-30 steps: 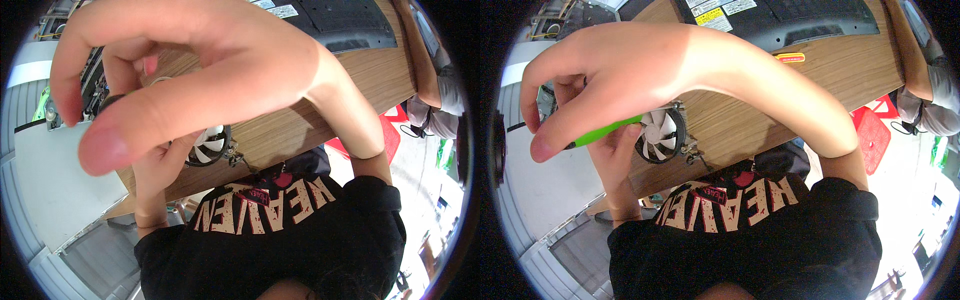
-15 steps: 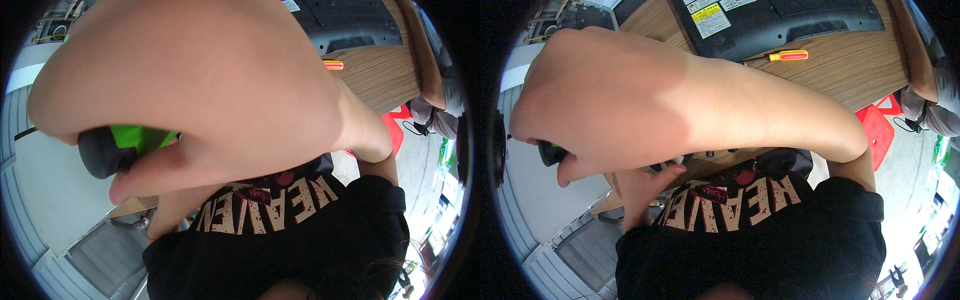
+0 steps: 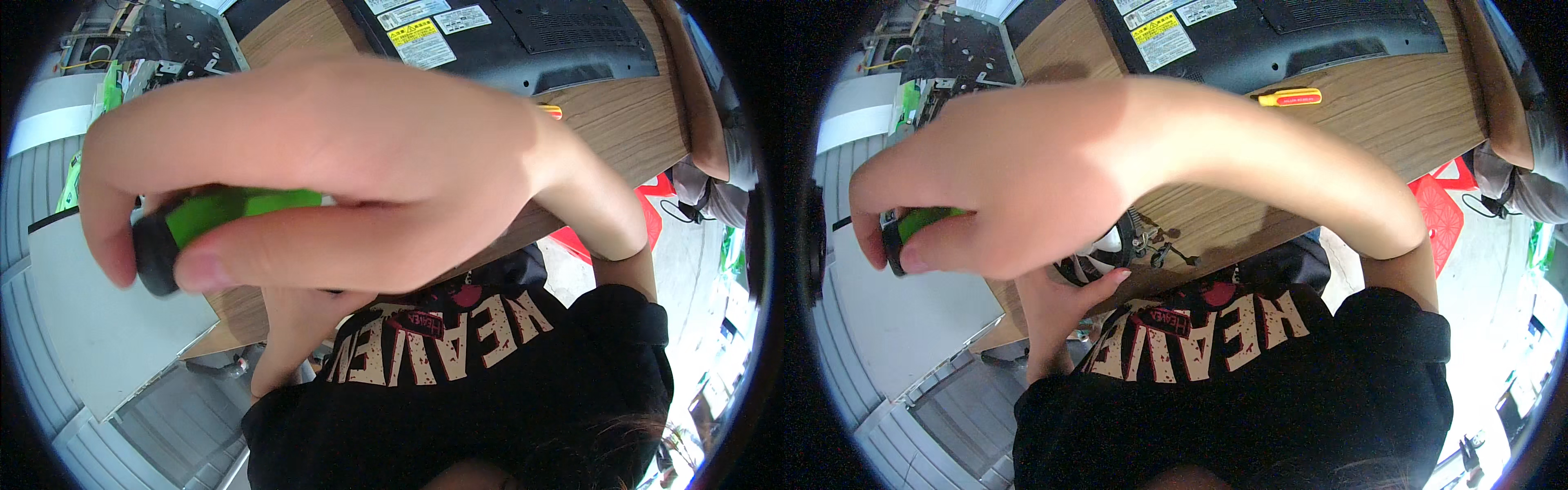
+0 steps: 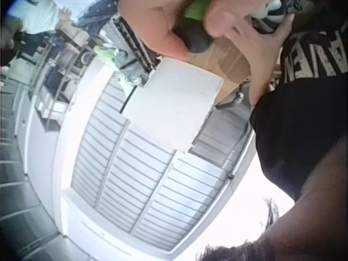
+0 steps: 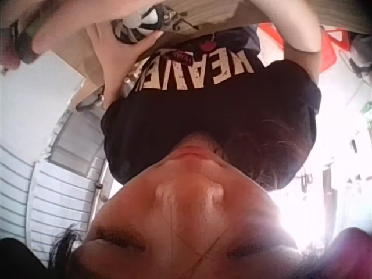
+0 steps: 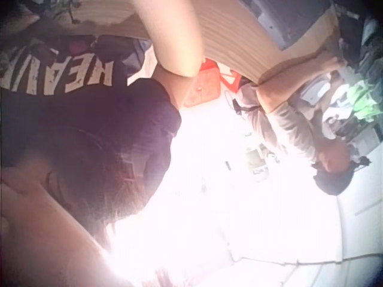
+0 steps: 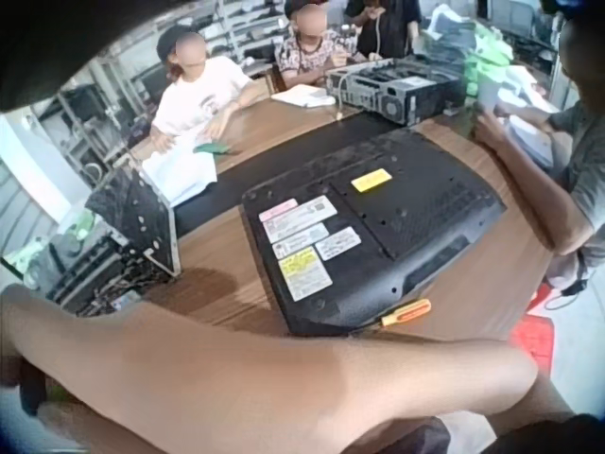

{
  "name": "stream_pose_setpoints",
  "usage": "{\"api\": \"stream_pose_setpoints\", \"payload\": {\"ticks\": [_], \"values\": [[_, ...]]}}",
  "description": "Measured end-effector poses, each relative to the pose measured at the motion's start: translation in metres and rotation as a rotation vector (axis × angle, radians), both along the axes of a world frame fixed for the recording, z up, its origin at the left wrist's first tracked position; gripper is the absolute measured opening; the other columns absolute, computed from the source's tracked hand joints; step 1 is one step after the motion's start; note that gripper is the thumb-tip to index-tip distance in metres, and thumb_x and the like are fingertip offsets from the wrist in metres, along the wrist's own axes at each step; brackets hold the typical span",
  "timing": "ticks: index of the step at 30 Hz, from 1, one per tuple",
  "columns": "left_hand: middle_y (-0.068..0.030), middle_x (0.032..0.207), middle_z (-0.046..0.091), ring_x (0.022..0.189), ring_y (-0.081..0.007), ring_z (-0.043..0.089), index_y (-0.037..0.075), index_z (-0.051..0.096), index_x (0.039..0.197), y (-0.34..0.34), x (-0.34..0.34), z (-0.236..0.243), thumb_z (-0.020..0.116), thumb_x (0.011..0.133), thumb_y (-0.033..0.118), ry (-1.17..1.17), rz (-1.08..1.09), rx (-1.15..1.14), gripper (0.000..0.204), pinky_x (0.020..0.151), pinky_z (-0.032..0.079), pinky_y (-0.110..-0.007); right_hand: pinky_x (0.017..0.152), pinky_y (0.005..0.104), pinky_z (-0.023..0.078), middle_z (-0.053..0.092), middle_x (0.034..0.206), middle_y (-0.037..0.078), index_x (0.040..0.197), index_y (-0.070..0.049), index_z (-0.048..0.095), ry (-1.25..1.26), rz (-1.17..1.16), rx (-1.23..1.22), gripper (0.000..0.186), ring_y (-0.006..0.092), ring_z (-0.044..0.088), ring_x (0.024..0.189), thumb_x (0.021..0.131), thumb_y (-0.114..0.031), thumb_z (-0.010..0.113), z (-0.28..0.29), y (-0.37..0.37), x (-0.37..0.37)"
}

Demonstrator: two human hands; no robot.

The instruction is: The person unscrews the casing of a computer cooling fan using a screwdriver, removes the internal components, and then reassembles the fan by placing a screw and tightening it with the screwdriver.

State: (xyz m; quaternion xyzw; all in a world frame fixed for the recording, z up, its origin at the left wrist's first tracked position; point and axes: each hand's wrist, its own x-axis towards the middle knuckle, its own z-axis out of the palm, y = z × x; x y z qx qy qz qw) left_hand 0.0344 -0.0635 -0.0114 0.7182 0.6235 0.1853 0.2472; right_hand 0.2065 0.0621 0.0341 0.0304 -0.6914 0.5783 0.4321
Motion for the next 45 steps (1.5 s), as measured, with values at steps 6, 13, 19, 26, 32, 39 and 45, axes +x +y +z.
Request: {"api": "stream_pose_setpoints", "payload": {"ticks": [6,13,19,26,32,39,45], "values": [[-0.0134,0.112,0.060,0.105,-0.0273,0.056,0.003,0.056,0.117,0.012,-0.004,0.008,0.084,0.062,0.030,0.032,-0.111,-0.085,0.068,0.092,0.041,-0.038,0.071,0.0352,0.047,0.062,0.082,0.012,0.099,-0.003,0.059,0.252,-0.428,0.095,0.038,0.0261,0.061,0.079,0.072,-0.027,0.072,-0.021,-0.004,-0.026],[-0.0126,0.115,0.060,0.104,-0.0234,0.059,0.001,0.055,0.119,0.038,-0.048,0.014,0.079,0.070,0.027,0.118,-0.310,-0.177,0.061,0.090,0.044,-0.037,0.074,0.0334,0.047,0.065,0.088,0.011,0.102,-0.005,0.062,0.074,-0.173,0.014,0.037,0.0266,0.062,0.082,0.074,-0.027,0.071,-0.007,-0.003,-0.007],[-0.0119,0.112,0.061,0.104,-0.0238,0.058,0.002,0.057,0.115,0.053,-0.052,0.017,0.081,0.067,0.027,0.215,-0.411,-0.281,0.059,0.091,0.043,-0.036,0.070,0.0345,0.046,0.063,0.083,0.011,0.093,-0.008,0.062,0.316,-0.387,0.067,0.037,0.0274,0.060,0.081,0.070,-0.034,0.075,-0.017,-0.012,-0.031],[-0.0113,0.110,0.062,0.106,-0.0250,0.056,0.004,0.062,0.109,0.062,-0.047,0.022,0.084,0.062,0.027,0.203,-0.476,-0.215,0.057,0.092,0.041,-0.036,0.055,0.0259,0.045,0.061,0.068,0.007,0.090,-0.005,0.060,0.233,-0.236,-0.276,0.045,0.0141,0.059,0.063,0.065,-0.035,0.081,-0.013,-0.011,-0.014],[-0.0141,0.118,0.057,0.109,-0.0271,0.055,0.001,0.053,0.119,0.069,-0.042,0.021,0.078,0.071,0.019,0.156,-0.470,-0.091,0.057,0.095,0.039,-0.037,0.050,0.0239,0.043,0.059,0.060,0.007,0.081,0.004,0.063,0.130,-0.365,-0.256,0.035,0.0104,0.055,0.055,0.086,-0.031,0.061,-0.011,-0.007,-0.012],[-0.0120,0.119,0.055,0.109,-0.0196,0.053,-0.001,0.051,0.122,0.082,-0.021,0.015,0.066,0.079,-0.001,-0.606,-0.592,0.118,0.045,0.096,0.039,-0.033,0.051,0.0245,0.044,0.058,0.062,0.007,0.083,0.004,0.063,0.073,-0.457,-0.163,0.035,0.0115,0.056,0.057,0.089,-0.030,0.057,-0.022,-0.006,-0.016],[-0.0103,0.102,0.063,0.096,-0.0169,0.059,-0.003,0.060,0.104,0.062,-0.014,0.007,0.067,0.075,-0.008,0.068,-0.180,0.452,0.030,0.084,0.046,-0.030,0.053,0.0249,0.045,0.058,0.065,0.008,0.086,0.004,0.061,0.016,-0.461,-0.140,0.034,0.0123,0.056,0.059,0.089,-0.029,0.057,-0.022,-0.007,-0.006]]}}
